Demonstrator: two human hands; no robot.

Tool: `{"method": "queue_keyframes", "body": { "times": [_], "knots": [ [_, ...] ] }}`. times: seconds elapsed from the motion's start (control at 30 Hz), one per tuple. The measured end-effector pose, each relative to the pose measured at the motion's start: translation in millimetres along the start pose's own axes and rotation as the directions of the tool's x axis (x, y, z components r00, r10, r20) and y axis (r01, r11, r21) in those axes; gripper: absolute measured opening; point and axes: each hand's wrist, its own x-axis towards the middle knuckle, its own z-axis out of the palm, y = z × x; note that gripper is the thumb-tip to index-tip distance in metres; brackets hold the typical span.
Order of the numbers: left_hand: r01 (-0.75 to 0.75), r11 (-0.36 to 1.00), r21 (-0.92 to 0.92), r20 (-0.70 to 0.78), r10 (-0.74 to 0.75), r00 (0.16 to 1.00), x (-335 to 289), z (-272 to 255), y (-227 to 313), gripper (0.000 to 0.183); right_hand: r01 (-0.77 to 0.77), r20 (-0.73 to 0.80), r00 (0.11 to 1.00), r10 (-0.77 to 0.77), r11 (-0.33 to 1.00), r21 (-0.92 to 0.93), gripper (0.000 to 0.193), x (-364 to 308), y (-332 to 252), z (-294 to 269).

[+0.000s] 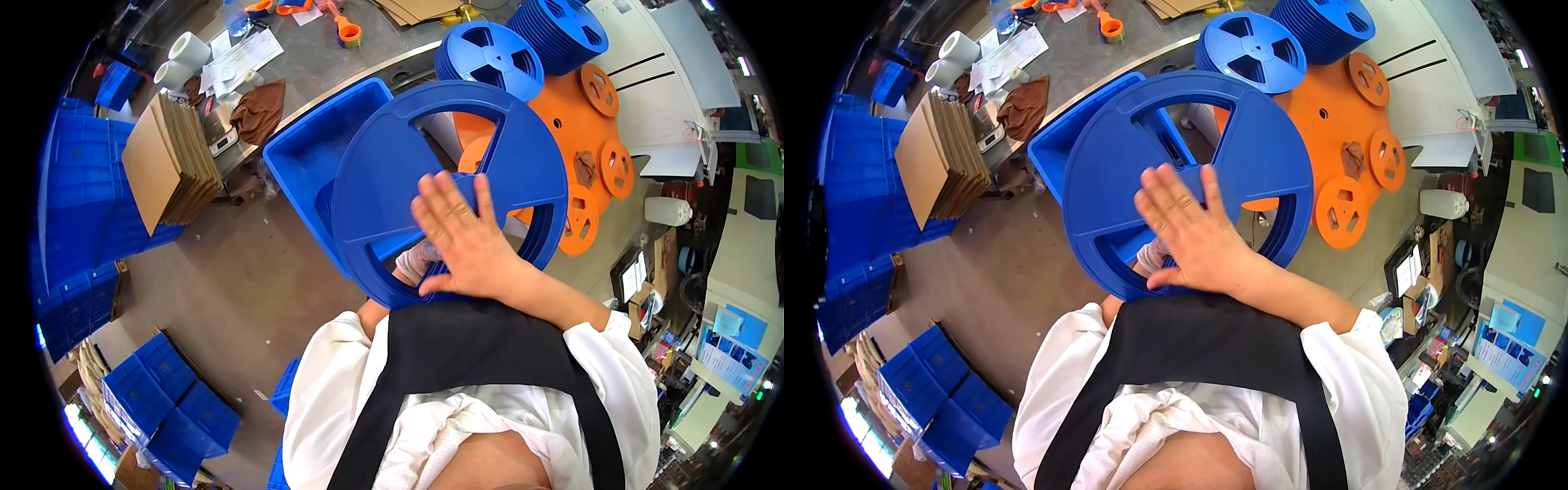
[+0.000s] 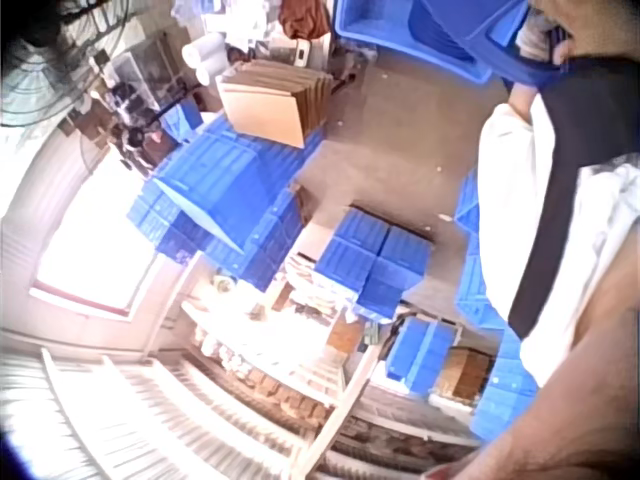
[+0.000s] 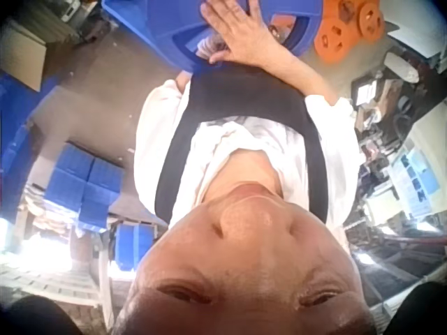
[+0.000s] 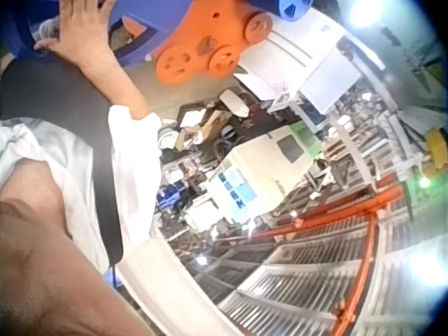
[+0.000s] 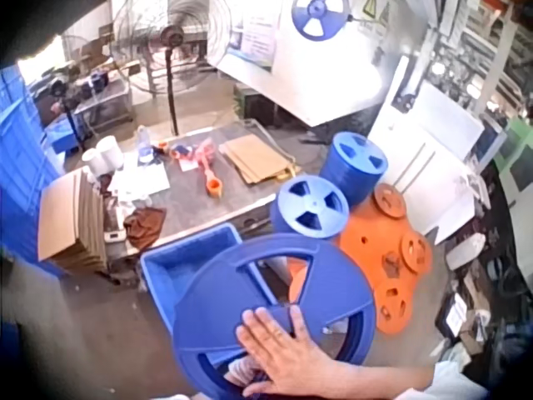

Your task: The person picks up blue plastic spools from a table and stacks them into a blue plastic bin. They handle the spools one by one, placing them vertically into the container until it is full.

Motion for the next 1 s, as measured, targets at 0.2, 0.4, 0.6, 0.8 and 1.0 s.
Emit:
{"method": "queue_keyframes", "body": {
  "times": [0.2,0.4,0.6,0.8,1.0],
  "knots": [
    [0.014,1.0,-0.015,0.033,-0.013,0.999,2.1,-2.2,-3.8,0.066,0.244,0.145,0.947,-0.287,0.935,0.258,0.086,-8.5,21.9,-1.9],
    [0.013,0.999,-0.046,0.055,-0.01,0.998,1.1,-7.9,-4.2,0.065,-0.304,-0.117,0.952,0.283,0.916,-0.26,0.082,-17.2,85.9,-15.7],
    [-0.013,0.997,-0.078,0.072,0.019,0.997,2.5,-13.6,-5.8,0.063,0.201,0.24,0.942,-0.234,0.967,0.155,0.083,-56.4,50.7,-7.4],
    [-0.117,0.985,-0.124,0.077,0.127,0.989,-10.8,-32.8,-2.3,0.062,-0.404,-0.351,0.708,0.613,0.758,0.512,0.054,-81.6,100.2,15.7],
    [-0.141,0.961,-0.24,0.116,0.172,0.978,2.2,-22.3,12.1,0.052,-0.182,0.068,0.558,0.827,0.043,0.982,0.022,-75.0,88.4,53.4]
  ]
}}
